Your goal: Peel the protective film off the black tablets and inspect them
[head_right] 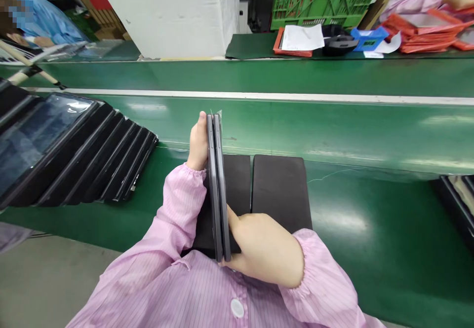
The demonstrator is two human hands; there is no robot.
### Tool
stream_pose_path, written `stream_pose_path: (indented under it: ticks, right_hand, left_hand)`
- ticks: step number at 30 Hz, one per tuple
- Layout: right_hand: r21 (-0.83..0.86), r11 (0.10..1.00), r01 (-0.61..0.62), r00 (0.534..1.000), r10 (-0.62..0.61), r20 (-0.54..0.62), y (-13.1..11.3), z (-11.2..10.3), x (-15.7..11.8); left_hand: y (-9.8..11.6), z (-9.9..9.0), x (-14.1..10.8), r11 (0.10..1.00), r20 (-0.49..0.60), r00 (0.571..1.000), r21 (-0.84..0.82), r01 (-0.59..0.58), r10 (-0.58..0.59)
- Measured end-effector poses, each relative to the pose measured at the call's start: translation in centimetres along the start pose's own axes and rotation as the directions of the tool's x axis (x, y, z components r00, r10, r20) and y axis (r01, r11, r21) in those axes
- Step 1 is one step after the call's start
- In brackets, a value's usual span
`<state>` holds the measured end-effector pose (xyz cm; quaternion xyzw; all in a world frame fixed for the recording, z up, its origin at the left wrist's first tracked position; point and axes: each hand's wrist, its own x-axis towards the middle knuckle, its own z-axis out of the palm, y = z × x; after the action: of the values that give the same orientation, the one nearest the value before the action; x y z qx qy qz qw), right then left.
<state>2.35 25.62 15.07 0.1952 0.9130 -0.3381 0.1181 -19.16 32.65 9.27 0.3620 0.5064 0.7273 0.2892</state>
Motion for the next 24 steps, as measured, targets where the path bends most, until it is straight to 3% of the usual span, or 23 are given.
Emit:
stream_pose_path:
  ticks: [10,14,15,17,18,20,22,24]
  right_hand:
    - [-0.004,1.000,0.011,0.998,-0.011,0.057,-0.2,0.2,-0.5]
    - [0.157,0.975,0.157,0.982,-0.171,0.080,1.4,-1.6,-1.6]
    - [0.223,0.949,0.222,0.972,-0.234,0.031,1.9,-2.1,-1.9]
    - [0.325,0.890,0.321,0.944,-0.272,-0.188,2.7,-2.8,-2.0]
    - [0.363,0.865,0.347,0.913,-0.225,-0.339,2.9,-2.9,-1.8]
    - [0.446,0.804,0.393,0.803,-0.064,-0.593,2.9,-2.7,-0.7]
    - [0.518,0.719,0.463,0.708,0.052,-0.704,2.5,-2.4,0.9]
    - [0.549,0.649,0.527,0.669,0.082,-0.739,2.0,-2.2,2.6]
  left_hand:
    - [1.8,0.4,-1.1,0.994,0.088,0.990,0.014,-0.112,0.110]
    - [2.1,0.6,-1.4,0.988,0.128,0.980,-0.031,-0.148,0.151]
    - [2.0,0.6,-1.5,0.987,0.135,0.977,-0.042,-0.158,0.162]
    - [2.0,0.8,-1.7,0.981,0.154,0.969,-0.053,-0.186,0.192]
    - [2.0,0.8,-1.8,0.978,0.169,0.963,-0.053,-0.203,0.210]
    - [2.0,1.0,-2.1,0.971,0.209,0.948,-0.053,-0.233,0.239]
    - [2.2,1.1,-2.5,0.968,0.256,0.934,-0.051,-0.245,0.250]
    - [2.4,1.1,-2.8,0.967,0.294,0.922,-0.048,-0.250,0.253]
